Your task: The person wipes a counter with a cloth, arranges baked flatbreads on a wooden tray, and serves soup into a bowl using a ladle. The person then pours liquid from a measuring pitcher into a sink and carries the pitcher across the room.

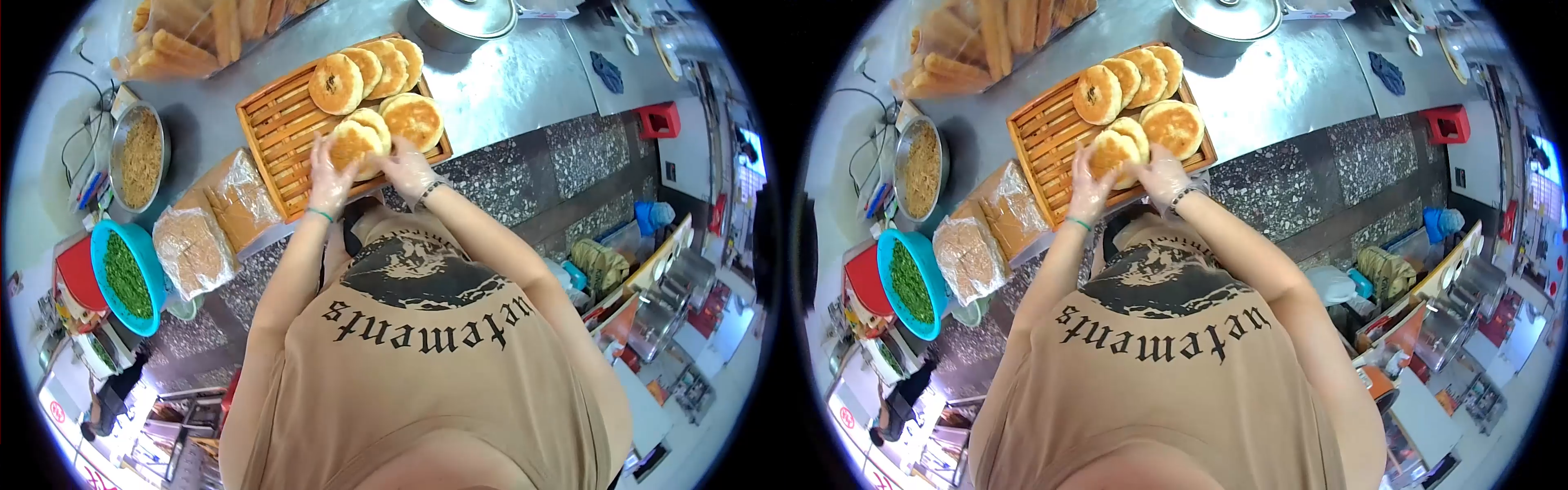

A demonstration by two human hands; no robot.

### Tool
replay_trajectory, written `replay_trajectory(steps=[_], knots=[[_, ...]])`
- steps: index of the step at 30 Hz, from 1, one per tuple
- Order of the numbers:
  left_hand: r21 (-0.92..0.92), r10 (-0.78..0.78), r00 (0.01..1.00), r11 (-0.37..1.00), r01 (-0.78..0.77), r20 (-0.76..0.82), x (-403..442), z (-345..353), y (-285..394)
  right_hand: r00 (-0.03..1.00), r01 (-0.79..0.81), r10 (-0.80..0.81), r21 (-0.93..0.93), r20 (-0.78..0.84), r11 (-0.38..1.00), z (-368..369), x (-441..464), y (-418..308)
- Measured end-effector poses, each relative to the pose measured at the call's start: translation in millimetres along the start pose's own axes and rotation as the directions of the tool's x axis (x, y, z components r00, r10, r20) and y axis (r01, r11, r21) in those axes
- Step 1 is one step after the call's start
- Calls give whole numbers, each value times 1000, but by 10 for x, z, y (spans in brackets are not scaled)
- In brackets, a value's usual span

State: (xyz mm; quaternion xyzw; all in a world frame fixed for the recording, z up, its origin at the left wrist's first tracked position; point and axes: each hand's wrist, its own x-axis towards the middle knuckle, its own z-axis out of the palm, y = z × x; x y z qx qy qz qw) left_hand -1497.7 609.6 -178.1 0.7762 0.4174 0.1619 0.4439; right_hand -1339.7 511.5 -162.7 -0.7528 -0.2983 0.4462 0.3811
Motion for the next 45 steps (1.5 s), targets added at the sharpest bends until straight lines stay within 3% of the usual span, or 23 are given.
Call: replay_trajectory(steps=[2,4,6,8,10,12,16,18,19,21,22,24,25,28,32,33,36,38,40,42,43,44,45], knots=[[31,-18,998,999,20,-55,61,42,-24,994,58,-38,-193,104,979,-208,-7,-303],[156,-135,991,979,131,10,95,20,124,925,243,-367,-587,-100,772,-435,124,-288],[214,-156,987,963,162,-44,94,93,143,898,148,-336,-528,-282,837,-712,289,-285],[57,-188,979,980,193,-82,38,173,105,996,63,-82,-408,-30,911,-756,388,-48],[46,-210,967,975,218,-142,5,267,95,884,320,-463,-631,-71,707,-631,250,152],[30,-243,944,966,256,-225,-45,283,165,889,379,-458,-598,21,707,-754,216,74],[229,-160,894,934,274,-419,-361,232,94,975,224,-202,-376,97,899,-1180,268,-90],[-333,-544,771,832,445,-330,-717,297,-141,989,103,-136,-413,-53,905,-1328,536,457],[-342,-563,742,822,456,-363,-828,337,-247,999,19,-32,-416,-24,909,-1405,553,405],[-806,-842,493,442,395,-220,-1024,410,-380,990,-60,108,-436,86,898,-1440,673,583],[-816,-853,466,435,381,-237,-1017,341,-407,988,-34,98,-446,120,894,-1390,663,515],[-291,-676,491,706,646,-550,-824,57,-478,945,175,120,-781,304,600,-1323,586,298],[-175,-641,488,694,699,-593,-763,-9,-436,937,190,115,-758,330,624,-1319,706,549],[-305,-694,471,687,659,-545,-827,-66,-419,896,246,56,-597,441,764,-1400,922,1400],[-430,-771,361,606,670,-525,-681,-8,-393,937,-250,298,-245,182,937,-1293,693,1012],[-416,-734,408,657,629,-542,-668,22,-407,904,392,-170,-607,391,691,-1388,860,1506],[-393,-627,471,768,506,-620,-424,106,-582,971,-62,161,-465,178,883,-1169,856,764],[-427,-661,493,746,510,-566,-163,-24,-501,895,445,-159,-809,417,384,-1354,1314,1051],[-434,-665,510,744,508,-545,-2,-157,-445,873,486,-219,-804,435,342,-1263,1367,647],[-437,-663,528,748,500,-531,13,-291,-466,972,21,130,-626,195,780,-1032,1305,63],[-456,-704,576,709,537,-416,20,-366,-466,922,362,-99,-739,375,568,-1290,1656,613],[-467,-730,618,673,574,-293,20,-420,-451,914,-350,401,-396,53,849,-1059,1338,-15],[-475,-726,613,677,562,-310,-34,-439,-414,886,-352,455,-509,91,785,-1094,1268,-212]])
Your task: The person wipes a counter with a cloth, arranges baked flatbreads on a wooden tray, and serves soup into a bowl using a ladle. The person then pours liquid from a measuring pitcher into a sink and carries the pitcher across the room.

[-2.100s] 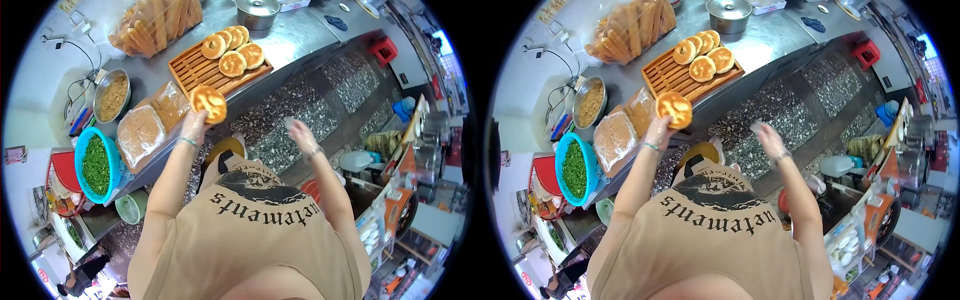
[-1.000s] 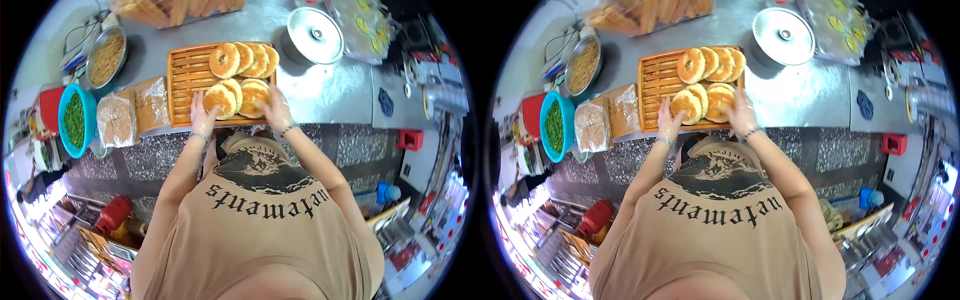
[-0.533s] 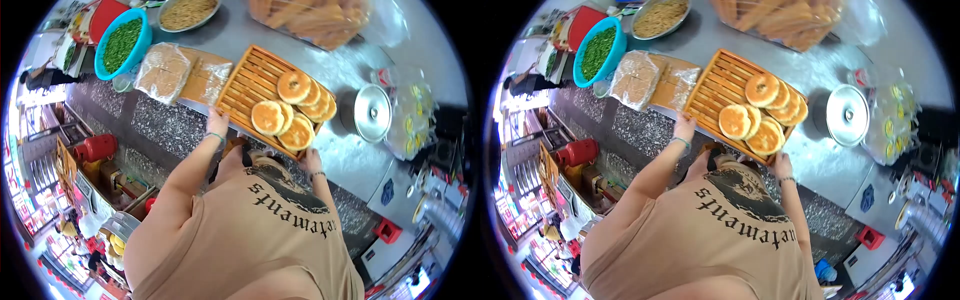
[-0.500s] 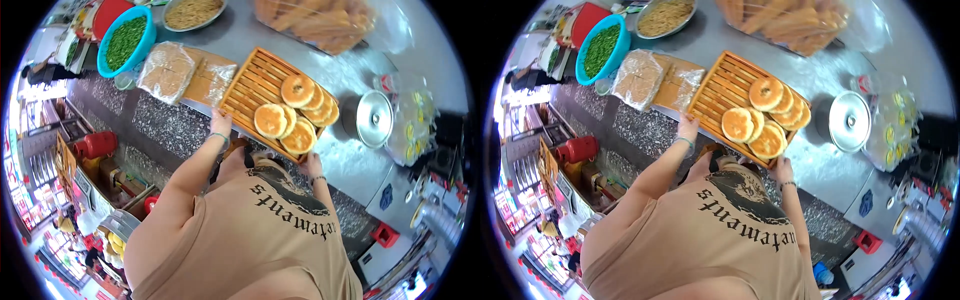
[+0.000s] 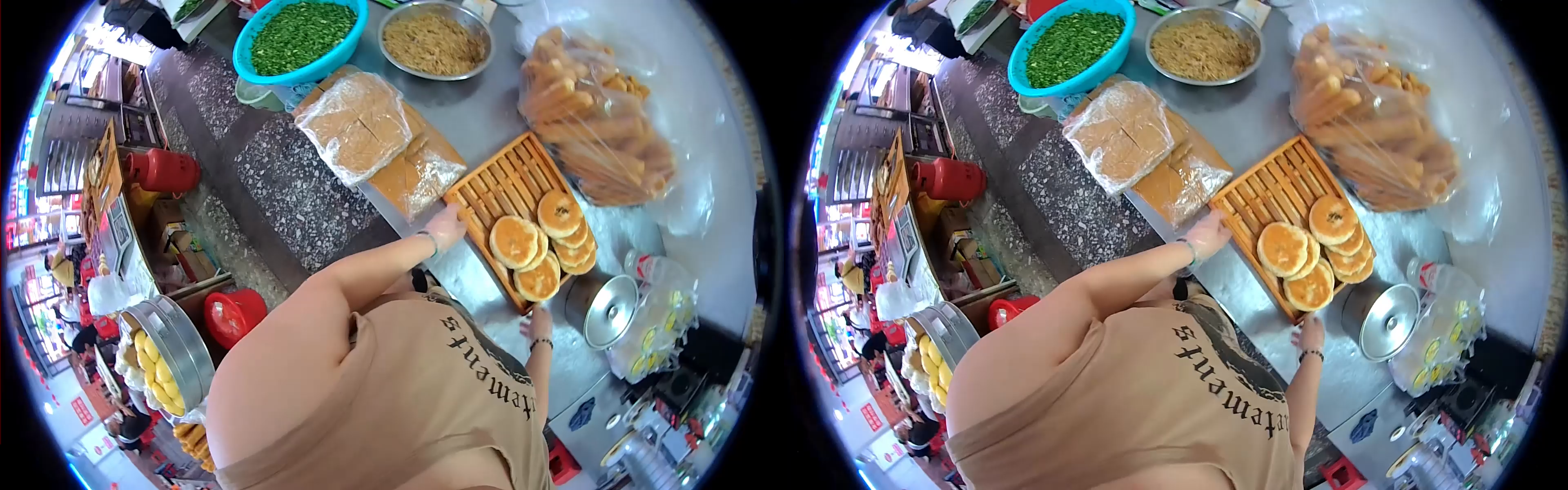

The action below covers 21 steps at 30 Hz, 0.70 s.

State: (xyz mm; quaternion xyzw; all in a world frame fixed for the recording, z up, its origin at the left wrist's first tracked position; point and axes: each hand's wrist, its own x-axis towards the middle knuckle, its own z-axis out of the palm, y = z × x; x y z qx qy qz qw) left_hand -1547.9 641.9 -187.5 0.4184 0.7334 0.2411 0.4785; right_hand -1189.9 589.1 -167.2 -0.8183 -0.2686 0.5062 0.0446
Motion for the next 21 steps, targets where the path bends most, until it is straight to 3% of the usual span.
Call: replay_trajectory(steps=[1,2,3,5,7,8,9,10,11,12,13,14,15,16,19,21], knots=[[15,76,996,997,-76,43,-95,-85,-25,986,118,-73,-325,147,939,-156,96,126],[31,147,985,988,-150,85,-210,-195,-83,949,262,-89,-594,304,761,-282,229,220],[45,212,969,975,-219,128,-334,-292,-157,945,280,-104,-602,310,748,-313,167,139],[28,183,976,982,-188,120,-551,-477,-328,909,375,-137,-631,394,679,-355,-278,-95],[-15,88,993,996,-87,78,-723,-572,-491,960,225,-126,-414,251,882,-160,-755,-503],[-41,13,999,999,-12,35,-829,-598,-590,922,352,-238,-404,306,844,-82,-821,-581],[-83,-51,999,995,50,-15,-951,-628,-637,871,476,-356,-402,339,782,31,-789,-616],[-117,-102,994,988,96,-46,-1042,-650,-662,776,623,-423,-461,469,632,153,-989,-872],[-165,-58,996,985,46,-71,-1094,-591,-838,671,741,-531,-475,517,474,296,-788,-831],[-305,-54,997,952,36,-50,-1293,-672,-637,568,819,-594,-459,570,344,395,-891,-934],[-278,8,991,960,-45,-131,-1402,-636,-628,517,852,-589,-436,621,289,496,-864,-987],[-324,28,991,943,-70,-133,-1367,-506,-901,353,933,-718,-282,601,222,603,-771,-887],[-278,15,987,959,-61,-163,-1397,-429,-1021,304,945,-749,-286,589,159,666,-948,-942],[-460,-32,994,888,-17,-100,-1464,-396,-1003,392,920,-656,-288,645,266,653,-1195,-1080],[-528,-76,997,847,57,-15,-1513,-335,-892,358,927,-689,-328,630,183,681,-1138,-898],[-472,-60,998,880,57,8,-1447,-314,-751,415,906,-701,-337,580,257,523,-1143,-844]])
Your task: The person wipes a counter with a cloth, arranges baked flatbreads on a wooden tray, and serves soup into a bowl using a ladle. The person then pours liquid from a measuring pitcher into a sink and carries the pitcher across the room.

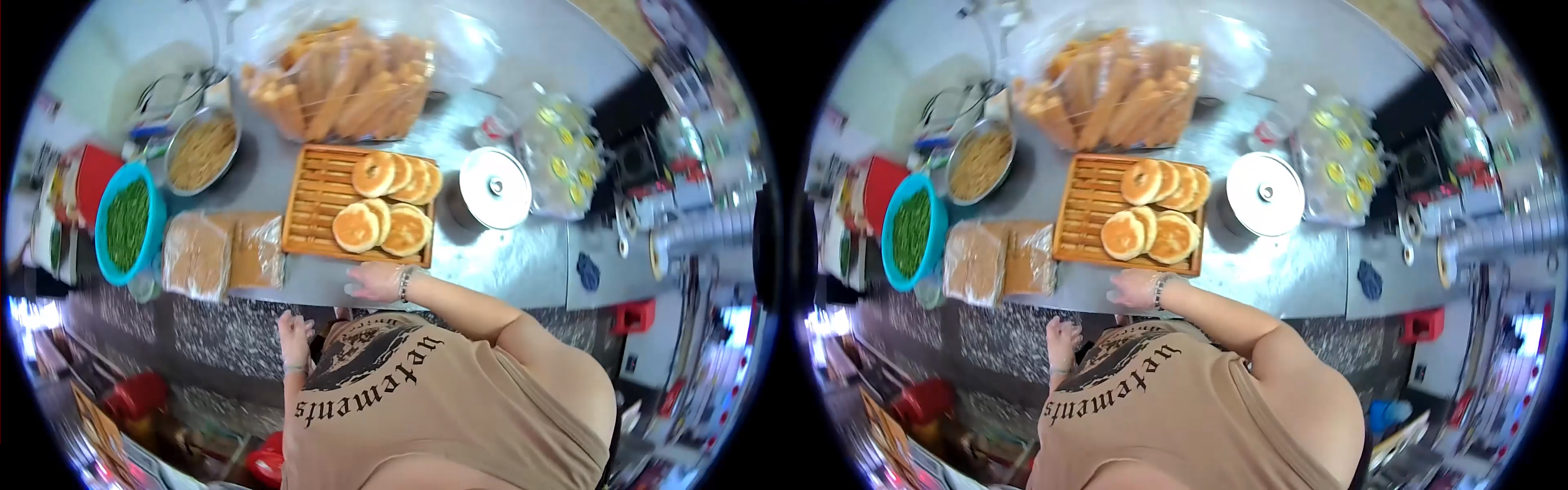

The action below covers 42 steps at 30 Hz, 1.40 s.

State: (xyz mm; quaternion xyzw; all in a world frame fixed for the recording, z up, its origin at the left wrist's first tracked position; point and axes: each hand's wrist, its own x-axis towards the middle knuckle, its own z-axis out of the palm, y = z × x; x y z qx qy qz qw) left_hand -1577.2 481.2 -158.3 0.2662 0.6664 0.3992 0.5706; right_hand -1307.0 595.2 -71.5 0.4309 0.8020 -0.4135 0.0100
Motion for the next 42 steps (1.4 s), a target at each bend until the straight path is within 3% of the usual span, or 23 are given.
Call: replay_trajectory(steps=[2,4,6,9,10,12,13,14,16,18,21,23,24,26,28,30,33,35,36,37,39,40,42], knots=[[-3,-36,999,999,36,6,10,126,170,1000,-16,16,26,6,1000,-165,-136,17],[75,-17,998,997,12,67,110,236,342,992,-120,124,187,-6,975,-433,-309,74],[150,63,991,985,-81,122,224,294,430,984,-114,140,210,-114,971,-455,-337,330],[171,146,975,970,-174,165,363,403,785,810,-143,217,176,-545,974,-870,-415,464],[171,203,961,957,-235,188,468,419,895,734,-177,226,140,-641,974,-1080,-437,524],[148,203,957,961,-236,207,670,406,1077,575,-175,310,257,-757,951,-1505,-431,762],[132,190,962,967,-218,193,730,429,1195,525,-224,251,153,-813,963,-1819,-457,1002],[120,176,968,973,-199,180,809,427,1288,476,-277,188,56,-859,959,-2134,-445,1235],[102,173,972,976,-191,159,990,445,1360,390,-458,273,72,-879,886,-2903,-450,1343],[-40,171,979,985,-167,115,1125,524,1416,306,-564,156,-46,-939,825,-3582,-287,1814],[-35,172,978,985,-169,119,1159,741,1383,284,-581,202,-1,-937,814,-4413,75,2315],[-19,189,963,982,-189,194,1094,954,1385,160,-625,309,146,-938,767,-4771,396,2474],[-22,192,966,981,-191,173,1029,1059,1383,176,-612,302,136,-937,779,-4806,568,2540],[57,212,957,972,-227,197,895,1268,1386,297,-713,472,135,-830,688,-4710,897,2561],[78,182,965,977,-199,188,856,1342,1334,261,-716,430,125,-865,686,-4694,987,2346],[26,173,962,983,-182,212,886,1411,1294,456,-674,383,-31,-804,738,-4836,1041,2318],[176,130,964,969,-174,233,932,1559,1574,496,-594,365,-2,-788,804,-4957,1001,2735],[112,202,949,966,-234,240,1006,1636,1721,353,-671,495,153,-794,725,-5072,614,3096],[46,274,930,955,-294,244,1043,1656,1778,345,-698,504,143,-792,702,-5161,387,3256],[119,283,936,943,-311,211,1073,1666,1816,336,-726,515,132,-789,675,-5242,156,3441],[109,267,945,951,-290,189,1157,1701,1775,449,-805,544,-56,-708,591,-5472,-86,4047],[98,258,950,956,-277,174,1187,1729,1763,453,-804,549,-56,-702,592,-5421,-134,4000],[115,248,946,954,-276,210,1238,1853,1819,258,-837,518,79,-815,541,-5286,-314,3767]])
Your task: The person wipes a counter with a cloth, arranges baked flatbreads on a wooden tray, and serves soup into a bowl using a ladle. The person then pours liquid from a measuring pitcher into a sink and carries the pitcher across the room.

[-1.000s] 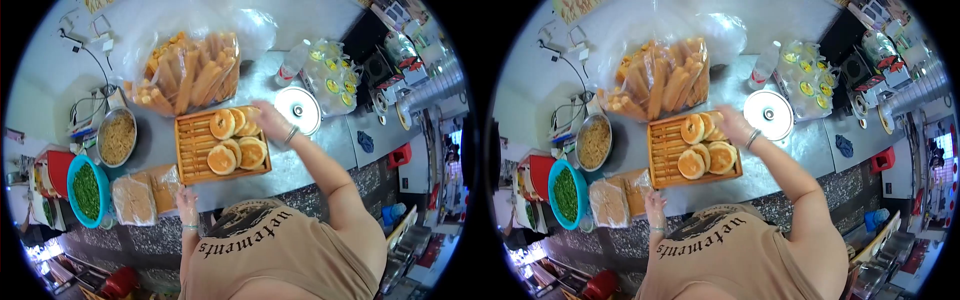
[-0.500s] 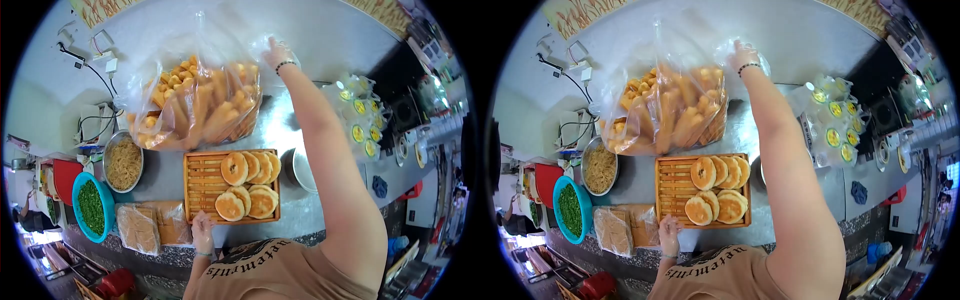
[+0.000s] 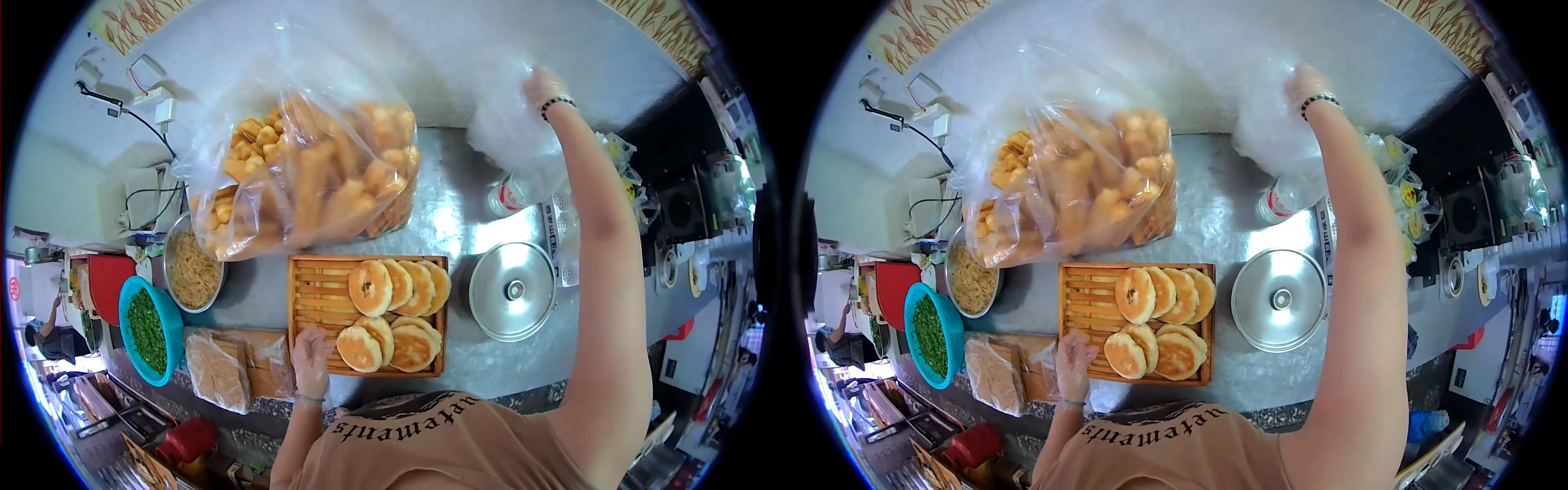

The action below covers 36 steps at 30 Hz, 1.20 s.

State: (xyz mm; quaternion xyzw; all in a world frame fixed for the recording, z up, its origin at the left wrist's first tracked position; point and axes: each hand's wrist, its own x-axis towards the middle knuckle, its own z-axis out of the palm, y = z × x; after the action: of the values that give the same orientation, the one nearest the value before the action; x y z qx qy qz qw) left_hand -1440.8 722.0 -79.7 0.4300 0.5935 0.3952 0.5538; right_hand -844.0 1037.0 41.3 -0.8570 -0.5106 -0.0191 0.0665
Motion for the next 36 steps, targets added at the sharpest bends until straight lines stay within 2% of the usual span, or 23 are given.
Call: replay_trajectory(steps=[3,4,6,8,9,10,12,13,14,15,17,18,19,20,23,24,26,27,29,31,33,34,36], knots=[[301,257,962,914,-271,87,290,267,327,1000,21,-21,-49,-18,999,125,89,449],[491,432,888,745,-451,161,438,376,619,999,29,-30,-50,-15,998,104,104,530],[600,742,585,316,-735,326,782,626,1356,984,-63,84,-132,157,989,-94,117,548],[628,933,249,31,-778,262,1180,951,2015,982,4,53,-295,183,956,-554,-148,174],[687,920,278,14,-727,275,1215,1131,2399,976,62,39,-446,213,893,-774,-350,-76],[739,906,310,-5,-673,288,1323,1273,2685,998,41,-14,-478,59,878,-923,-587,-322],[665,994,103,61,-744,23,2324,1488,2657,960,68,-195,-508,-200,859,-923,-703,-664],[666,995,100,61,-743,21,2304,1488,2743,903,117,-306,-514,-301,850,-783,-651,-773],[106,715,698,693,-713,23,2229,1510,2921,902,219,-356,-448,-246,867,-663,-593,-952],[-364,205,899,930,-55,388,2185,1518,3046,891,317,-409,-374,-197,871,-537,-502,-1152],[-437,337,906,876,-202,257,1839,1332,2936,869,427,-481,314,115,848,-230,-189,-1513],[-485,447,886,806,-340,121,1654,1205,2827,821,531,-562,222,103,818,-104,-216,-1795],[21,712,702,702,-712,3,1582,1043,2698,763,625,-638,129,106,770,41,-264,-2091],[528,904,420,322,-786,74,1539,908,2591,716,682,-697,177,41,710,261,-255,-2278],[626,879,407,175,-760,249,1390,753,2493,687,699,-726,254,24,669,593,-272,-2829],[631,879,408,174,-756,247,1378,719,2387,683,702,-730,256,22,664,658,-306,-2964],[445,851,513,504,-740,-112,1407,693,2170,756,575,-626,260,193,775,777,-362,-3143],[558,894,435,415,-719,-106,1444,633,2114,752,578,-630,262,197,773,799,-342,-3160],[594,872,482,430,-680,-79,1419,480,2033,672,675,-715,236,196,699,856,-303,-3114],[630,857,512,431,-647,-61,1448,411,2014,741,613,-648,219,175,759,820,-265,-2846],[826,963,256,75,-559,86,1501,375,2014,837,463,-515,262,186,847,755,-228,-2461],[830,963,257,81,-552,77,1464,371,2021,845,453,-494,218,204,865,720,-187,-2285],[565,815,573,516,-644,-90,1369,421,2063,868,402,-426,143,255,904,648,-117,-1984]])
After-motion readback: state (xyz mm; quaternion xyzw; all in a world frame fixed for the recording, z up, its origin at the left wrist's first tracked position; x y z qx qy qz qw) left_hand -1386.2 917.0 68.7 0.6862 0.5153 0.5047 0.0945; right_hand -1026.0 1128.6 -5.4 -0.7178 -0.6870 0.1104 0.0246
